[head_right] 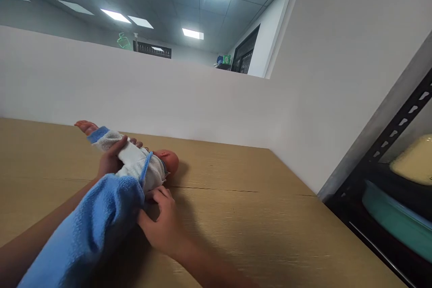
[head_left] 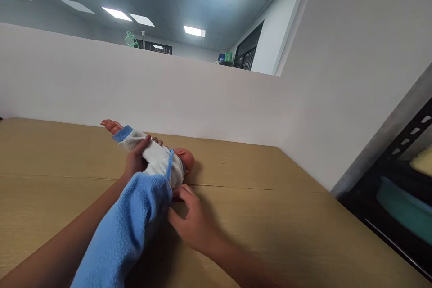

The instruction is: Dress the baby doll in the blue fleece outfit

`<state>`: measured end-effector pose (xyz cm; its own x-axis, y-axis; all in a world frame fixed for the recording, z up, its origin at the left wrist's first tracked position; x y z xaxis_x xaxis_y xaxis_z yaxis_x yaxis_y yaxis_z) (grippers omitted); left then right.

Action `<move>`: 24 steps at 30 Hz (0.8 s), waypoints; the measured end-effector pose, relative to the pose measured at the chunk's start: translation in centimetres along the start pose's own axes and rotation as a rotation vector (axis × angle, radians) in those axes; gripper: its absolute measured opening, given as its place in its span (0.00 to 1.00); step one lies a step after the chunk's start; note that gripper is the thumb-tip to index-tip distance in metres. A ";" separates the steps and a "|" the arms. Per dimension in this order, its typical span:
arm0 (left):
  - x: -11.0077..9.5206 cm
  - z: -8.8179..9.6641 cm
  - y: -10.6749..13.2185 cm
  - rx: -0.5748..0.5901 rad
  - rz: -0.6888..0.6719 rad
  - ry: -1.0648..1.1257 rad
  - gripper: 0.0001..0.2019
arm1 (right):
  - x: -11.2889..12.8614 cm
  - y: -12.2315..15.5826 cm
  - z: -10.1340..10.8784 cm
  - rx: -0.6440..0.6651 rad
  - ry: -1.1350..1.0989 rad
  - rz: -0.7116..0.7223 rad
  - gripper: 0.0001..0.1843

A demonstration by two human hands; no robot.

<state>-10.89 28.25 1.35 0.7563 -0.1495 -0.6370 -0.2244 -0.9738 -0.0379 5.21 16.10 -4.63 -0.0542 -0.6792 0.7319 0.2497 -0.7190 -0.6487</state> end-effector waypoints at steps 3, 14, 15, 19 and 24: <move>0.7 -0.5 0.5 0.079 0.109 -0.002 0.16 | -0.6 0.5 0.6 0.013 -0.187 -0.094 0.06; 1.0 -0.6 1.1 0.038 0.247 0.043 0.12 | -0.9 -0.3 0.2 -0.197 -0.344 -0.175 0.21; 1.0 -0.6 1.2 0.029 0.241 0.039 0.13 | -0.7 -0.3 0.4 -0.205 -0.303 -0.160 0.21; 1.4 -0.6 1.3 -0.016 0.160 0.008 0.15 | 1.2 -0.3 1.4 -0.208 -0.139 -0.052 0.21; 3.2 -1.8 2.0 0.026 0.141 -0.073 0.21 | 4.7 -1.7 2.8 -0.186 0.230 0.180 0.09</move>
<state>-7.82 25.50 0.60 0.6701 -0.2703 -0.6913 -0.3416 -0.9391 0.0361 7.26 14.51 0.48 -0.2469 -0.7977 0.5502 0.0952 -0.5850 -0.8054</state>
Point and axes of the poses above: each hand's wrist, its own y-axis away from the middle knuckle, its own z-axis out of the back of the hand, x = y × z, the point moved 3 cm from there along -y, towards the middle knuckle, and after that the axes turned 15 degrees about z, right-handed, at the moved point
